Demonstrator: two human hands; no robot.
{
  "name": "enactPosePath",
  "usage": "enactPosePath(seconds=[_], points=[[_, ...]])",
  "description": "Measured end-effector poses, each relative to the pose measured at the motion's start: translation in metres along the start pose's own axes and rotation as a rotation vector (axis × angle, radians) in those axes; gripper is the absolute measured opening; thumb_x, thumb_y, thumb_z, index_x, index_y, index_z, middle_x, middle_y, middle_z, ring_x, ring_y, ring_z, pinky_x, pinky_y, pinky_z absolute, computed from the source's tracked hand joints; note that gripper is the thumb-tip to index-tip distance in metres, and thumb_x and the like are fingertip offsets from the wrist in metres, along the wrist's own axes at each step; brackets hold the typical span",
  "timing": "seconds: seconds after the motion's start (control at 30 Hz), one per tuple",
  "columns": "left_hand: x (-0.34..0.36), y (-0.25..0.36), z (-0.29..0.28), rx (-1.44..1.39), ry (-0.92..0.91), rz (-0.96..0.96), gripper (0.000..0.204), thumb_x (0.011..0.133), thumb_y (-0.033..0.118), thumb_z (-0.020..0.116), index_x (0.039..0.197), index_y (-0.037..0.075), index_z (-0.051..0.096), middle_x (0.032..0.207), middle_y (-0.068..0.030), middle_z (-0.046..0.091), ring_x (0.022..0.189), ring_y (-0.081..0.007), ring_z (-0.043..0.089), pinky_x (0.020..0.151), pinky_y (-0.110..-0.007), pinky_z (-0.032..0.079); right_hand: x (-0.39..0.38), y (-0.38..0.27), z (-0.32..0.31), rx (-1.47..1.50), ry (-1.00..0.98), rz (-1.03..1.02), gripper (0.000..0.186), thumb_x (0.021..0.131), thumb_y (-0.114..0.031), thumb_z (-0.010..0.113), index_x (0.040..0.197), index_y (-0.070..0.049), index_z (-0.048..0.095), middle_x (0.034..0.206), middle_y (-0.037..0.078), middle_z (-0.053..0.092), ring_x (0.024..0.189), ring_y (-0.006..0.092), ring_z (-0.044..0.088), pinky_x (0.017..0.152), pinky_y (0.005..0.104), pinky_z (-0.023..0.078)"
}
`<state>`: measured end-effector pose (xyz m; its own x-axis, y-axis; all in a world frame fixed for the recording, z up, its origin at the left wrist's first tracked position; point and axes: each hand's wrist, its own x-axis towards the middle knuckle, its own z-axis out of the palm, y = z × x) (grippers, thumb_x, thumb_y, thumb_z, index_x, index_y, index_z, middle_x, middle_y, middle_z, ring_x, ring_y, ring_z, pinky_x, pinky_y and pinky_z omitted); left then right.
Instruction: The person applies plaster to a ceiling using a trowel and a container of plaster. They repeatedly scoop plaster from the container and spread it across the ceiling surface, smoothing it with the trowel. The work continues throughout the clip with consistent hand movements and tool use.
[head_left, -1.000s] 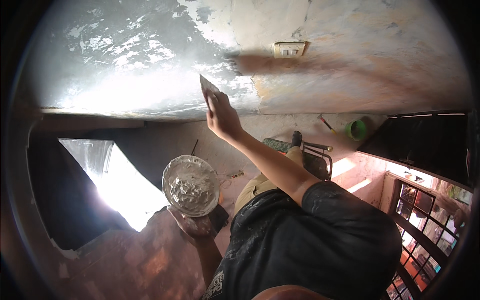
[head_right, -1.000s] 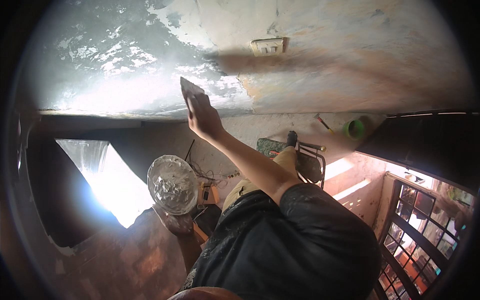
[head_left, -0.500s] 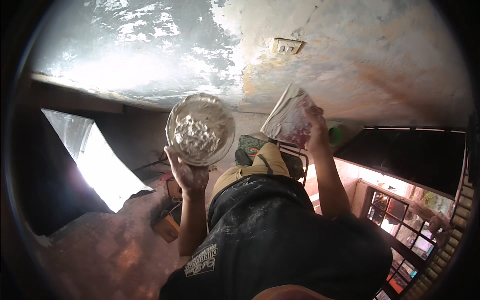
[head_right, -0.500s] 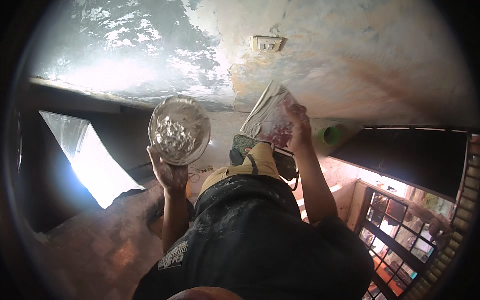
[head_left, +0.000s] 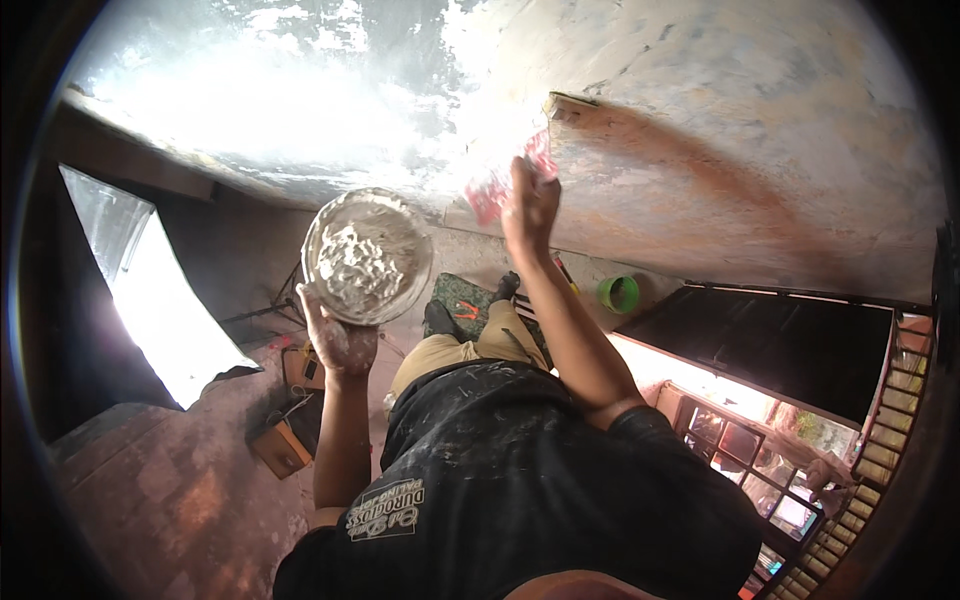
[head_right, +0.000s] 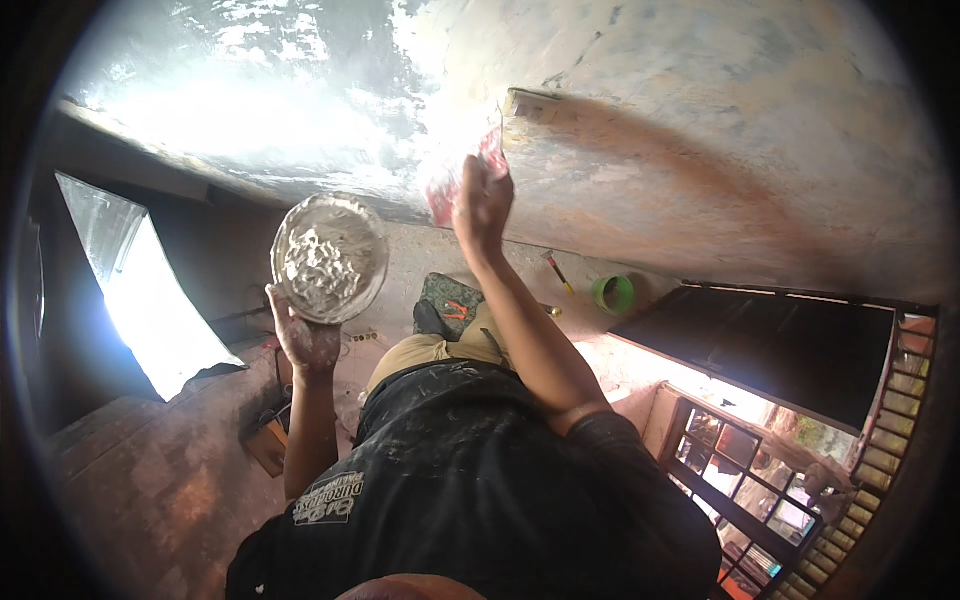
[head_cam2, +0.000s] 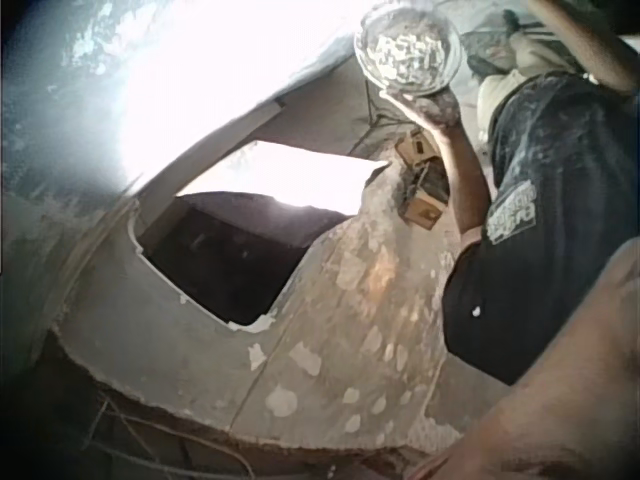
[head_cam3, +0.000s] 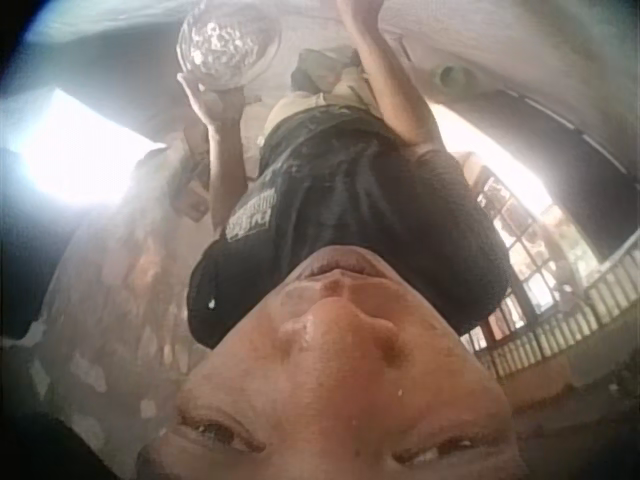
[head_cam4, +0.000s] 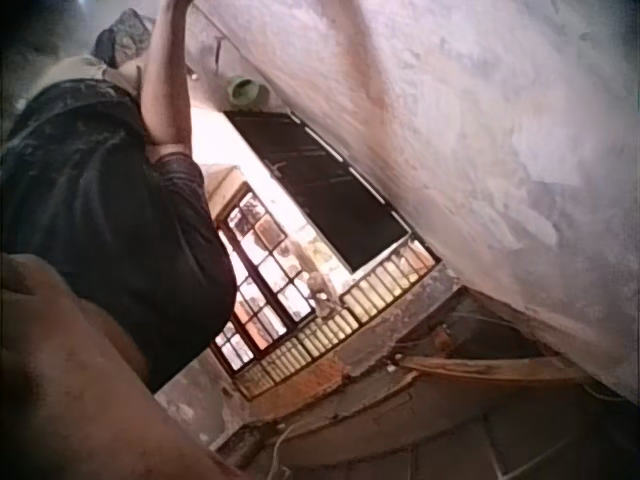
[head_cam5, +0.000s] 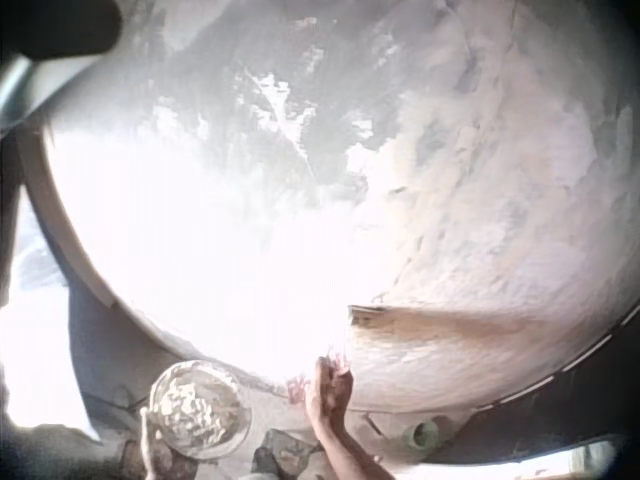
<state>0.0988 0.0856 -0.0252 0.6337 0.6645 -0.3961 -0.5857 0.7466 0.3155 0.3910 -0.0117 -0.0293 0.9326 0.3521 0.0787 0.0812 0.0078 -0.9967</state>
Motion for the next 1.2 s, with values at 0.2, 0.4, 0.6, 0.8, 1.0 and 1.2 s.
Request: enactPosePath(seconds=[0.2, 0.4, 0.6, 0.8, 1.0, 1.2], points=[[-0.036, 0.023, -0.045, 0.002, 0.005, 0.167, 0.061, 0.117, 0.049, 0.036, 0.162, 0.007, 0.042, 0.161, -0.0168, 0.051, 0.146, -0.0354, 0.05, 0.123, -0.059, 0.039, 0.009, 0.005, 0.071, 0.028, 0.119, 0.044, 0.017, 0.112, -0.01, 0.043, 0.12, 0.003, 0.05, 0.1, 0.009, 0.06, 0.075, 0.0145, 0.055, 0.071, 0.0381, 0.054], [-0.07, 0.031, -0.057, 0.077, 0.379, 0.335, 0.062, 0.117, 0.047, 0.037, 0.164, 0.007, 0.037, 0.166, -0.0162, 0.046, 0.15, -0.0344, 0.047, 0.126, -0.055, 0.038, 0.046, 0.037, 0.15, -0.122, 0.294, -0.145, 0.063, 0.114, -0.015, 0.041, 0.157, 0.019, 0.011, 0.155, 0.043, 0.022, 0.146, 0.0482, 0.033, 0.126, 0.0565, 0.027], [-0.088, 0.041, -0.104, -0.007, 0.154, 0.307, 0.061, 0.117, 0.046, 0.036, 0.164, 0.006, 0.038, 0.167, -0.0158, 0.044, 0.152, -0.0341, 0.045, 0.128, -0.058, 0.035, 0.067, 0.054, 0.232, -1.095, 0.335, -0.473, 0.063, 0.099, -0.006, 0.055, 0.14, 0.031, 0.024, 0.135, 0.045, 0.04, 0.121, 0.0454, 0.052, 0.112, 0.0499, 0.042], [-0.072, 0.031, -0.054, 0.015, 0.6, 0.412, 0.06, 0.117, 0.045, 0.037, 0.163, 0.005, 0.038, 0.166, -0.0165, 0.045, 0.15, -0.0335, 0.046, 0.127, -0.057, 0.038, -0.014, 0.017, 0.193, -0.337, -0.445, -0.33, 0.065, 0.102, -0.001, 0.049, 0.158, 0.019, 0.022, 0.141, 0.043, 0.045, 0.13, 0.0485, 0.057, 0.11, 0.0484, 0.051], [-0.069, 0.033, -0.059, -0.05, 0.324, 0.343, 0.061, 0.117, 0.045, 0.037, 0.164, 0.005, 0.037, 0.166, -0.0174, 0.045, 0.15, -0.034, 0.046, 0.127, -0.056, 0.037, -0.014, 0.018, 0.09, -0.391, -0.045, -0.613, 0.062, 0.104, 0.001, 0.044, 0.162, 0.013, 0.024, 0.146, 0.032, 0.047, 0.134, 0.0424, 0.055, 0.114, 0.0495, 0.047], [-0.072, 0.043, -0.097, -0.056, 0.013, 0.273, 0.059, 0.118, 0.042, 0.033, 0.165, 0.006, 0.035, 0.168, -0.0172, 0.042, 0.152, -0.0345, 0.044, 0.129, -0.056, 0.034, 0.038, 0.025, 0.095, -0.686, 0.091, -0.639, 0.066, 0.1, 0.004, 0.05, 0.157, 0.02, 0.02, 0.145, 0.043, 0.037, 0.132, 0.0515, 0.053, 0.116, 0.0578, 0.046]])
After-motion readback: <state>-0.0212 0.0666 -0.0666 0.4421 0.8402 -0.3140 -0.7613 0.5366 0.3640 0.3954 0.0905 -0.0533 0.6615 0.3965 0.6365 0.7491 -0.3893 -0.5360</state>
